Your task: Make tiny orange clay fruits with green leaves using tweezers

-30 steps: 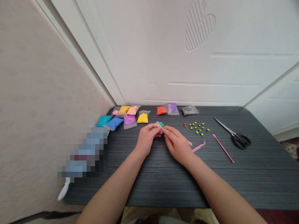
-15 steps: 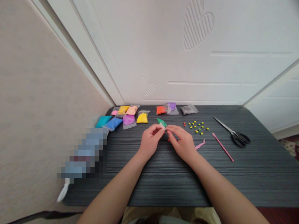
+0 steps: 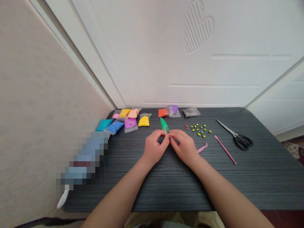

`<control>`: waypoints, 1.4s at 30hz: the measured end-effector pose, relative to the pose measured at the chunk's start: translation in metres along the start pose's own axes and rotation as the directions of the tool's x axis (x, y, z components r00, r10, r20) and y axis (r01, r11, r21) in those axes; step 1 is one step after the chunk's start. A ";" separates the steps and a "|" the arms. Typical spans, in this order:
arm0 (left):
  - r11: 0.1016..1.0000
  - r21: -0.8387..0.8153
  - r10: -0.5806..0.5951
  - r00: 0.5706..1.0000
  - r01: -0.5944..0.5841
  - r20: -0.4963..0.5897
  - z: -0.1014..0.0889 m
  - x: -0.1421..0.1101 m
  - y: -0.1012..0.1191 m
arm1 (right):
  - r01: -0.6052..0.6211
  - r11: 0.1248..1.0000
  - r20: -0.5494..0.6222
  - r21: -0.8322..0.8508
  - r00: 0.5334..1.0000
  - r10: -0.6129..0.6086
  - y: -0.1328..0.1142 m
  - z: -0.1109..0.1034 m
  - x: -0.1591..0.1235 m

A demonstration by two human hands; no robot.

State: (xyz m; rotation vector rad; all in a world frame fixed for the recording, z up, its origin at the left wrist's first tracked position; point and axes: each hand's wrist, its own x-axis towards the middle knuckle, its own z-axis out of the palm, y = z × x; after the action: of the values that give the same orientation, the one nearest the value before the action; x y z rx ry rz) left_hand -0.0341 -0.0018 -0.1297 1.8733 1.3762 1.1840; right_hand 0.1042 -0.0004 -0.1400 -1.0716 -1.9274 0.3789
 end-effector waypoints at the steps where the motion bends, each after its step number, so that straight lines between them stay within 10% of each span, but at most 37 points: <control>1: 1.000 0.018 -0.009 1.000 0.008 0.007 0.000 0.000 0.000 | 0.003 1.000 0.006 0.004 1.000 -0.003 0.000 0.000 0.000; 27: 0.971 0.105 0.190 0.958 -0.216 0.214 -0.011 0.006 0.007 | -0.209 0.965 0.064 0.159 0.978 0.201 -0.001 -0.007 0.003; 42: 0.976 0.132 0.152 0.972 -0.176 0.177 -0.004 0.003 -0.002 | -0.017 0.999 0.084 0.046 0.996 0.013 0.005 -0.013 0.004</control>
State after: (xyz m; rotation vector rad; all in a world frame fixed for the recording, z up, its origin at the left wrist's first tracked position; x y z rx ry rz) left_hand -0.0377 0.0018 -0.1284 2.1730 1.2660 0.9987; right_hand 0.1160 0.0036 -0.1335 -1.0558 -1.9752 0.4813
